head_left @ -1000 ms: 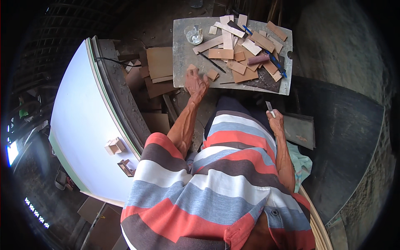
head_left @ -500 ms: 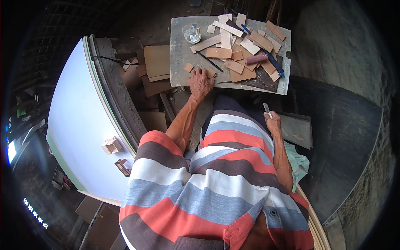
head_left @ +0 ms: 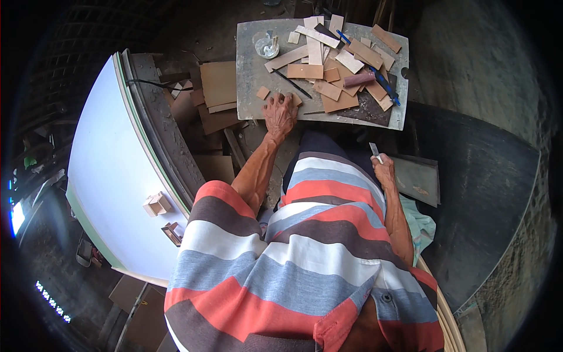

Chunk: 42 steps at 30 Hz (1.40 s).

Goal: The person handles small rectangular wooden pieces on a cluttered workbench, picking them up, inspecting them, and placing them back down. They use a blue utility knife to score or cut a piece of wood on the table. The person continues to sort and handle the wooden pieces throughout the clip.

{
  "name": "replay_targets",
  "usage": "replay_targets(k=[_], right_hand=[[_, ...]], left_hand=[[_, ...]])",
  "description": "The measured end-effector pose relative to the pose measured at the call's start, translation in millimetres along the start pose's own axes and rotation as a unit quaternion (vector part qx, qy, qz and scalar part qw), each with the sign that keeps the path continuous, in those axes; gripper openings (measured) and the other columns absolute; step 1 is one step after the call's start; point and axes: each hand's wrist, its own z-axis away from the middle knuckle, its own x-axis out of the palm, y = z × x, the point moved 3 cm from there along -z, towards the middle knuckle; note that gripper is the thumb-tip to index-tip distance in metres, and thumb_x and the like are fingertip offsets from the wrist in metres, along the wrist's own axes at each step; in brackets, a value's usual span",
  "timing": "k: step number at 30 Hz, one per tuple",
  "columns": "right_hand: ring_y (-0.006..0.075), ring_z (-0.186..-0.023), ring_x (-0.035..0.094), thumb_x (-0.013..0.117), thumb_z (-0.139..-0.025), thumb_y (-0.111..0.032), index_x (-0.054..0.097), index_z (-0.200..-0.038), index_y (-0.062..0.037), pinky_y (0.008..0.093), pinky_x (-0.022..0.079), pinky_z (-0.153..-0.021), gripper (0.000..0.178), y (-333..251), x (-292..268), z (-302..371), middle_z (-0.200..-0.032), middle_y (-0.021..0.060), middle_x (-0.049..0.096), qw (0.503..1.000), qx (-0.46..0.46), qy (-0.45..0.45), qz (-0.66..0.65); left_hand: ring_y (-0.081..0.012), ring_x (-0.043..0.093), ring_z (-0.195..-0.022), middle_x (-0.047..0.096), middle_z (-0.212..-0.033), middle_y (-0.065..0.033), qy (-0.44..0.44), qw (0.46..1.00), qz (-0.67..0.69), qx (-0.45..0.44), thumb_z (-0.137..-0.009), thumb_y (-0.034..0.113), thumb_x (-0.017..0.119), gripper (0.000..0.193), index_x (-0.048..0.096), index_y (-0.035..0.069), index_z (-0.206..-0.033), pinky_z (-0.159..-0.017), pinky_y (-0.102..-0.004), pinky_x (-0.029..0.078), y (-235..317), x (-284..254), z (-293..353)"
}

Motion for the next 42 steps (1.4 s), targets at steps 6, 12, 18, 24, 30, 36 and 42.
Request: replay_targets(k=[6, 12, 18, 24, 30, 36, 42], right_hand=[[0.0336, -0.078, 0.066, 0.061, -0.088, -0.028, 0.066, -0.089, 0.0027, 0.0434, 0.049, -0.073, 0.031, 1, -1, -4, -0.079, 0.0185, 0.067, 1.000, -0.004, -0.006, 0.015], [0.0197, -0.066, 0.058, 0.065, -0.086, -0.028, 0.064, -0.082, 0.0017, 0.0367, 0.045, -0.063, 0.030, 7, 1, -8, -0.070, 0.0095, 0.062, 1.000, -0.005, 0.010, -0.004], [0.0246, -0.071, 0.060, 0.065, -0.086, -0.029, 0.065, -0.084, 0.0020, 0.0395, 0.046, -0.066, 0.031, 6, 0, -10, -0.074, 0.0131, 0.064, 1.000, -0.013, 0.013, 0.003], [0.0346, -0.078, 0.065, 0.064, -0.087, -0.030, 0.065, -0.087, 0.0026, 0.0444, 0.048, -0.072, 0.033, 6, -1, -10, -0.079, 0.0200, 0.066, 1.000, -0.004, -0.002, 0.008], [0.0346, -0.077, 0.065, 0.064, -0.086, -0.031, 0.065, -0.086, 0.0027, 0.0443, 0.048, -0.072, 0.033, 4, -2, -9, -0.079, 0.0201, 0.066, 1.000, 0.005, -0.005, -0.002], [0.0261, -0.073, 0.062, 0.065, -0.086, -0.028, 0.065, -0.083, 0.0018, 0.0402, 0.047, -0.068, 0.030, 16, -2, -13, -0.076, 0.0137, 0.065, 1.000, 0.005, 0.022, 0.006], [0.0350, -0.082, 0.066, 0.062, -0.086, -0.031, 0.066, -0.089, 0.0022, 0.0447, 0.049, -0.075, 0.033, 15, -9, -9, -0.083, 0.0199, 0.068, 0.999, 0.035, 0.010, -0.010]], left_hand=[[-0.0345, 0.051, -0.111, 0.054, -0.119, -0.0115, -0.009, 1.000, 0.015, 0.011, -0.082, 0.028, 0.070, 0.049, 0.056, 0.017, -0.128, -0.087, -0.0490, 0.046, 2, -6, 0], [-0.0356, 0.050, -0.113, 0.053, -0.120, -0.0128, -0.016, 0.999, 0.033, 0.004, -0.080, 0.027, 0.072, 0.051, 0.055, 0.015, -0.126, -0.087, -0.0501, 0.046, -1, -4, -4], [-0.0356, 0.051, -0.112, 0.054, -0.120, -0.0135, -0.022, 0.999, 0.042, -0.009, -0.079, 0.026, 0.073, 0.051, 0.056, 0.015, -0.125, -0.088, -0.0489, 0.047, 0, -7, -5], [-0.0357, 0.054, -0.107, 0.058, -0.117, -0.0131, 0.004, 0.999, 0.037, 0.000, -0.077, 0.022, 0.075, 0.048, 0.061, 0.015, -0.122, -0.088, -0.0455, 0.048, -3, -5, -5], [-0.0351, 0.055, -0.106, 0.058, -0.116, -0.0131, 0.029, 0.998, 0.056, 0.014, -0.078, 0.021, 0.076, 0.045, 0.062, 0.014, -0.120, -0.089, -0.0451, 0.047, -3, -10, -7], [-0.0350, 0.052, -0.104, 0.054, -0.117, -0.0148, 0.102, 0.986, 0.113, 0.062, -0.077, 0.020, 0.076, 0.045, 0.062, 0.011, -0.119, -0.087, -0.0444, 0.045, 47, -37, -23], [-0.0372, 0.046, -0.114, 0.050, -0.123, -0.0152, 0.124, 0.983, 0.094, 0.097, -0.074, 0.023, 0.076, 0.039, 0.066, 0.011, -0.110, -0.090, -0.0490, 0.041, 90, -37, -75]])
